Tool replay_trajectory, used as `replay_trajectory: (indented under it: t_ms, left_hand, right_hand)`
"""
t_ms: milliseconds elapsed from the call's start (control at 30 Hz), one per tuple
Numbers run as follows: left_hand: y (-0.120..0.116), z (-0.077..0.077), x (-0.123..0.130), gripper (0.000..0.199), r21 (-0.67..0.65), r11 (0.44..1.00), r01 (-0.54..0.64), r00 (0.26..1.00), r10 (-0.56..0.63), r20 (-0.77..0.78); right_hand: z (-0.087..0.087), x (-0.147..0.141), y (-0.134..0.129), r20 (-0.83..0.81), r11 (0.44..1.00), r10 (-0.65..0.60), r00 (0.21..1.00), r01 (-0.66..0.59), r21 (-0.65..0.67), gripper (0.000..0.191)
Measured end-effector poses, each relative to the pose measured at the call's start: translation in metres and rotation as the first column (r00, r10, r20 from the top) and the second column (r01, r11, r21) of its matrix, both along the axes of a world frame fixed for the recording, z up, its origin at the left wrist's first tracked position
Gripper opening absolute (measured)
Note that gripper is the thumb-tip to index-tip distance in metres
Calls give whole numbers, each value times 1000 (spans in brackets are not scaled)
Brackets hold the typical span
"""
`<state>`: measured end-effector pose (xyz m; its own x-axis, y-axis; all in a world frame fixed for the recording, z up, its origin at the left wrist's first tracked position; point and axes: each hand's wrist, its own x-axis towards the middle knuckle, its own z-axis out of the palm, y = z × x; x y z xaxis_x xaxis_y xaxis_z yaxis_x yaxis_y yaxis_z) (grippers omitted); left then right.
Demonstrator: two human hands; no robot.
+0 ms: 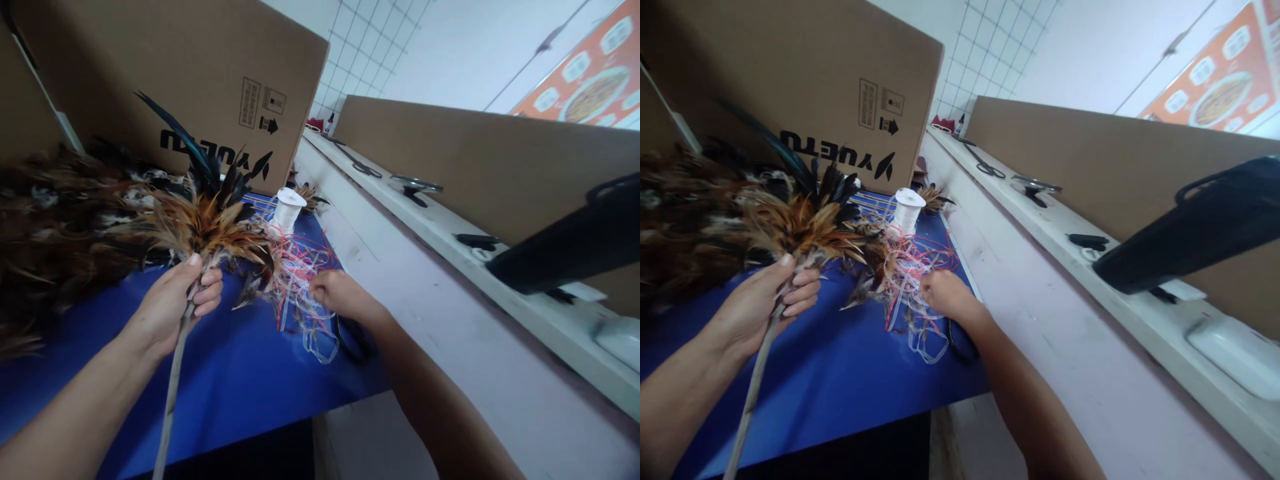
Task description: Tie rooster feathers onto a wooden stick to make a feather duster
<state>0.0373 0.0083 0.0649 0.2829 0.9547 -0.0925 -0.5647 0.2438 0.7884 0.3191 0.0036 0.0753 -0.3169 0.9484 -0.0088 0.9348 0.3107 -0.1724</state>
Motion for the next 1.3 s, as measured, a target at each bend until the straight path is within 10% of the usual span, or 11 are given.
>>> replay_trajectory:
  t_ms: [300, 533, 733, 1300]
  left_hand:
    - [1, -3, -1, 23, -10, 1000, 0, 1000, 0, 6]
    - [2, -2, 0, 23, -6, 1000, 13, 1000, -13, 13]
    - [1, -2, -1, 23, -18, 1000, 7, 1000, -6, 23]
    - [2, -1, -1, 22, -40, 999, -10, 1000, 11, 29]
  right_hand:
    - [-40, -12, -7, 58, 995, -3, 998, -3, 103, 19]
    - [33, 10, 2, -606, 964, -103, 789, 229, 133, 13]
    - [89, 24, 15, -815, 943, -40, 578, 291, 161, 13]
    - [141, 23, 14, -937, 940, 228, 265, 192, 283, 14]
